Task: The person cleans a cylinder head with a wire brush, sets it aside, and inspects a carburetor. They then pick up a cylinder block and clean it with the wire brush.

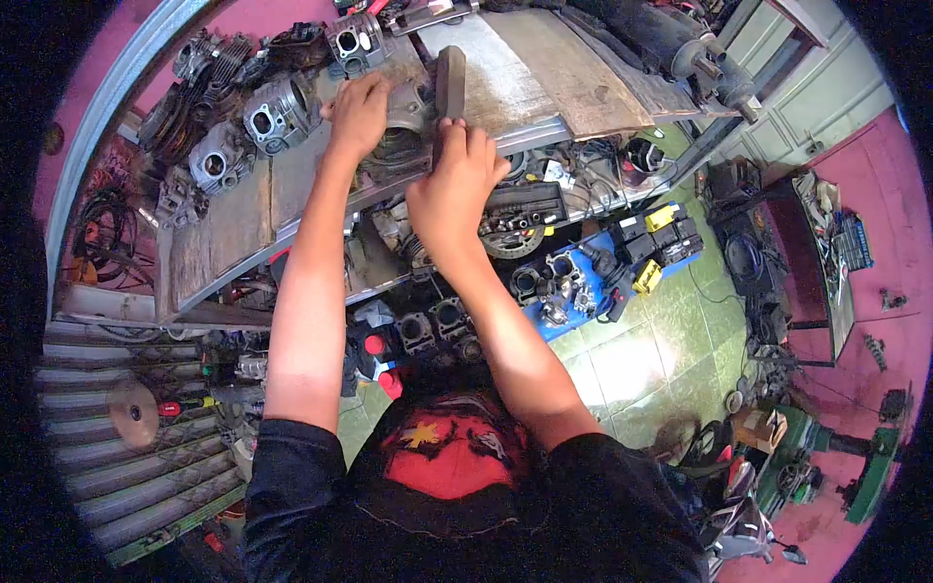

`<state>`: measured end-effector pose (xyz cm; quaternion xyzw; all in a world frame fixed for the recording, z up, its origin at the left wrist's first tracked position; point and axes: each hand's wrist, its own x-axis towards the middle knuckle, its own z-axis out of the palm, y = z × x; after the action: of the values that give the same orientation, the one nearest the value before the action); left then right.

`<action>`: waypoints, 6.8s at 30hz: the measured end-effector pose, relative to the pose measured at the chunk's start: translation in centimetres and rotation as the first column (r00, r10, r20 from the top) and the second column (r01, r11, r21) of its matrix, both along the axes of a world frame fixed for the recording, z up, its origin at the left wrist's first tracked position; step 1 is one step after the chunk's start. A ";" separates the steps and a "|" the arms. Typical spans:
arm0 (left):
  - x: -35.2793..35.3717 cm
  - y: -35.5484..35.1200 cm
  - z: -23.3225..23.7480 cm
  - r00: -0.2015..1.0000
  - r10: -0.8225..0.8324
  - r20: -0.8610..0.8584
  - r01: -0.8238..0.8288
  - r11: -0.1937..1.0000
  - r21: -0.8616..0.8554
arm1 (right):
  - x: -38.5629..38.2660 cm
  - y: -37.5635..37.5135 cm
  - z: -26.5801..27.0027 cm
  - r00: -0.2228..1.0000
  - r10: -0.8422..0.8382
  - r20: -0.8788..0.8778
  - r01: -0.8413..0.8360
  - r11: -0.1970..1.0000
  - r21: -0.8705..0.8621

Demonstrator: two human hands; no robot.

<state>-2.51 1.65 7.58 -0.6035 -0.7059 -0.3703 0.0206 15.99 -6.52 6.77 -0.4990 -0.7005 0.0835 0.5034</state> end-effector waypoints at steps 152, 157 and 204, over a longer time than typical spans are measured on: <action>6.5 -1.7 3.1 0.915 0.321 -0.244 -0.332 0.943 -0.003 | 2.4 0.1 -3.9 0.985 -0.040 0.167 0.041 0.999 -0.001; 6.5 -1.5 2.7 0.898 0.379 -0.223 -0.369 0.925 0.086 | 1.3 -0.6 -3.2 0.983 -0.037 0.182 0.036 0.999 0.006; 4.8 -2.0 2.6 0.928 0.031 -0.370 -0.033 0.999 0.001 | 0.7 -0.9 -5.9 0.974 -0.097 -0.207 0.050 0.974 -0.221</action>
<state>2.27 -0.30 10.21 -0.6511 -0.6999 -0.2477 0.1578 16.66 -7.39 0.91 -0.5639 -0.6094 0.1937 0.5226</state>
